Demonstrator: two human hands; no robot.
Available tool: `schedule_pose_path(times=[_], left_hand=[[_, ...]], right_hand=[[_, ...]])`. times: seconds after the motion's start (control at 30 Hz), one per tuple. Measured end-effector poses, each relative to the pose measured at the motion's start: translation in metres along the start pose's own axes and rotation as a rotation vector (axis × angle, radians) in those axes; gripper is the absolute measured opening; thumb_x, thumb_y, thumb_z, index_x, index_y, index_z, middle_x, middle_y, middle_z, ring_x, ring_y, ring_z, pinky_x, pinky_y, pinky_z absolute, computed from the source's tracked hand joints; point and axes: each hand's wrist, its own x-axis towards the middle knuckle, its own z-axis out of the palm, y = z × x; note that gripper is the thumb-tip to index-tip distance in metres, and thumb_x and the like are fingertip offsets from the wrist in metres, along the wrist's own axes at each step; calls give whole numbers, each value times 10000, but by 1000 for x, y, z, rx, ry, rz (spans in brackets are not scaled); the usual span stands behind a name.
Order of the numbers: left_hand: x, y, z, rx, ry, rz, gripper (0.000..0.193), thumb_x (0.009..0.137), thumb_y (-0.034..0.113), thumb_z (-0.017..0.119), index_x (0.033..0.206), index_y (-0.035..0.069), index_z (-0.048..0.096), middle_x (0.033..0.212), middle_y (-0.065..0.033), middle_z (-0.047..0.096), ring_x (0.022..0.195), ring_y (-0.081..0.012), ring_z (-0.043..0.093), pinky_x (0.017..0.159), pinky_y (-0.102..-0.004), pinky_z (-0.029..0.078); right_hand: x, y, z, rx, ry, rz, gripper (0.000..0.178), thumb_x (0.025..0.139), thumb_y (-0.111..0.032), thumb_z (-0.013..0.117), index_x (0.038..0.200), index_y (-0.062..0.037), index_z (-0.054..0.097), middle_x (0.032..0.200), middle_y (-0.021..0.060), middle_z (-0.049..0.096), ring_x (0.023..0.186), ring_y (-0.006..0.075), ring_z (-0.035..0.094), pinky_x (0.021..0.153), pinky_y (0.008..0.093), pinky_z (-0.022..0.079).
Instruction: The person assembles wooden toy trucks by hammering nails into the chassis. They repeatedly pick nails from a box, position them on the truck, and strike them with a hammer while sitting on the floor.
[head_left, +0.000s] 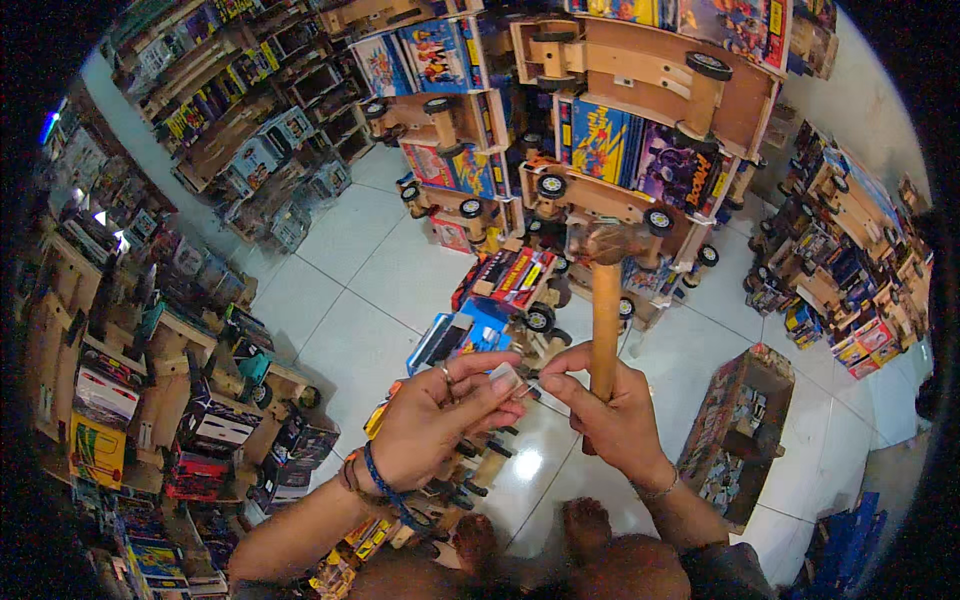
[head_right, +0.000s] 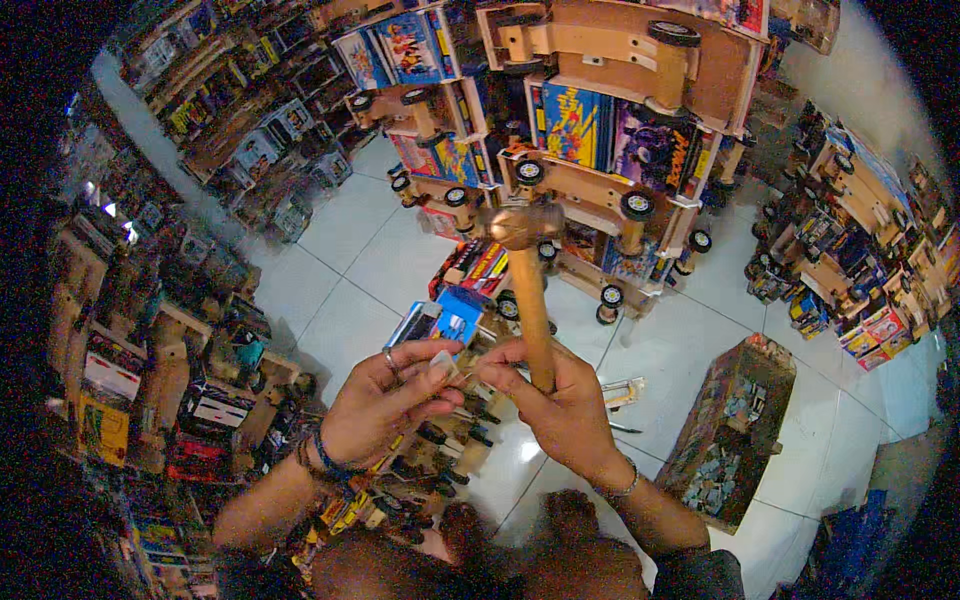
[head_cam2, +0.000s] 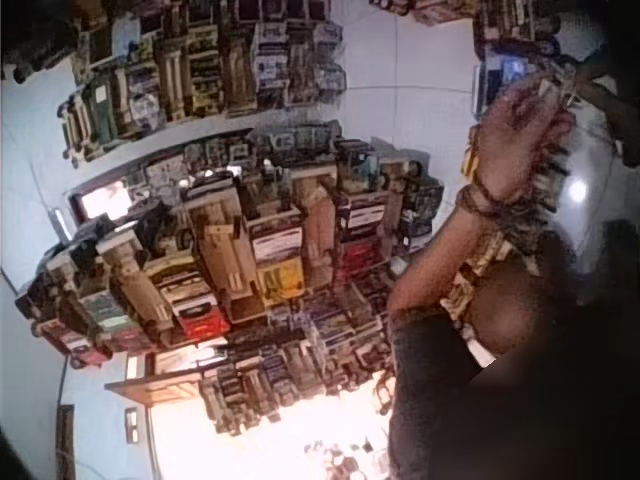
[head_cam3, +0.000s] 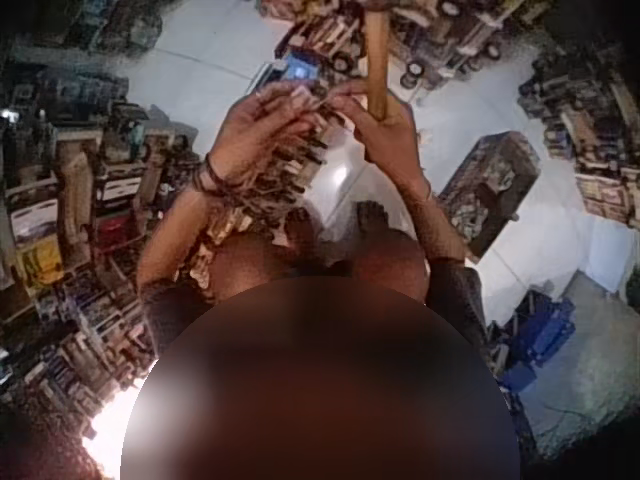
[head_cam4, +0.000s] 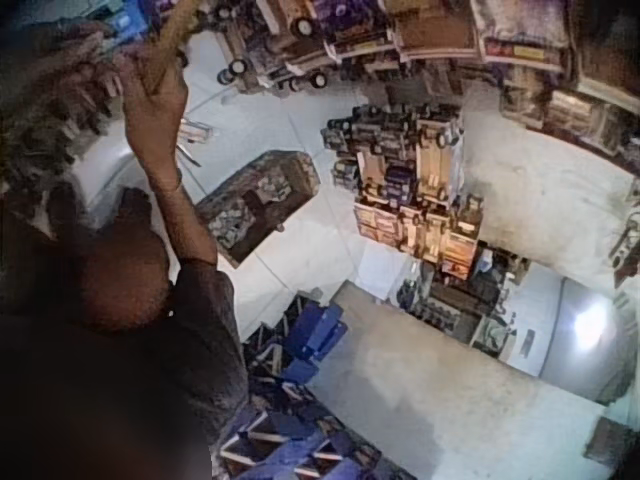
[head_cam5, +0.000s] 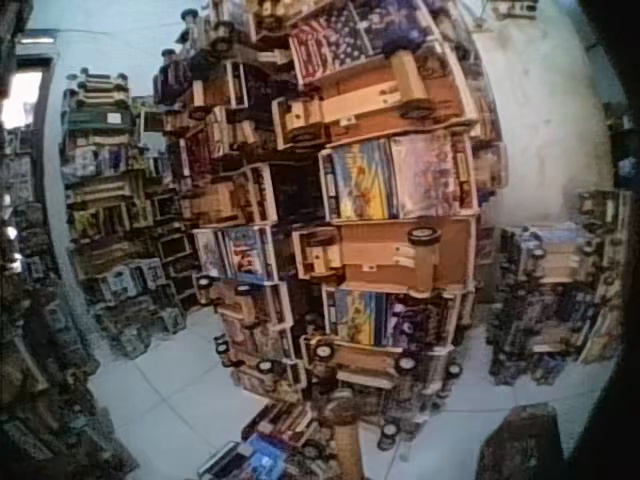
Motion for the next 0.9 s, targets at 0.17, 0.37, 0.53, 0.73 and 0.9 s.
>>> schedule_pose_path(times=[0.17,0.37,0.53,0.73,0.9], left_hand=[[-22,-3,-28,-134,72,-5,351,996,149,638,1317,18,579,1115,-112,695,995,-206,707,873,-292,593],[-47,-6,-59,-222,134,9,363,1005,163,626,1322,0,560,1130,-114,687,1007,-186,701,871,-262,591],[-61,-16,-81,-324,169,15,365,1013,172,612,1330,5,542,1132,-120,682,998,-174,695,876,-264,594],[-66,-27,-86,-321,187,89,349,1012,136,604,1338,28,546,1115,-92,686,990,-161,693,860,-261,590],[-81,-34,-113,-47,301,-23,287,991,153,647,1246,29,605,1086,-81,701,967,-160,702,811,-246,578]], right_hand=[[15,6,37,-52,-84,-286,167,952,-190,705,1061,-63,704,878,-31,661,518,26,477,449,201,369],[12,-3,49,-50,-149,-57,273,994,-235,648,1224,-90,679,739,-43,585,484,19,441,402,200,342],[8,-7,51,-107,-294,123,287,1023,-257,598,1264,-114,660,639,-76,439,435,19,390,366,205,318],[3,-5,54,-241,-338,89,287,1014,-231,625,1245,-66,667,751,-44,595,655,29,477,576,223,406],[-3,3,37,-483,-351,25,319,972,-225,669,1252,-73,655,796,32,660,712,77,552,676,264,465]])
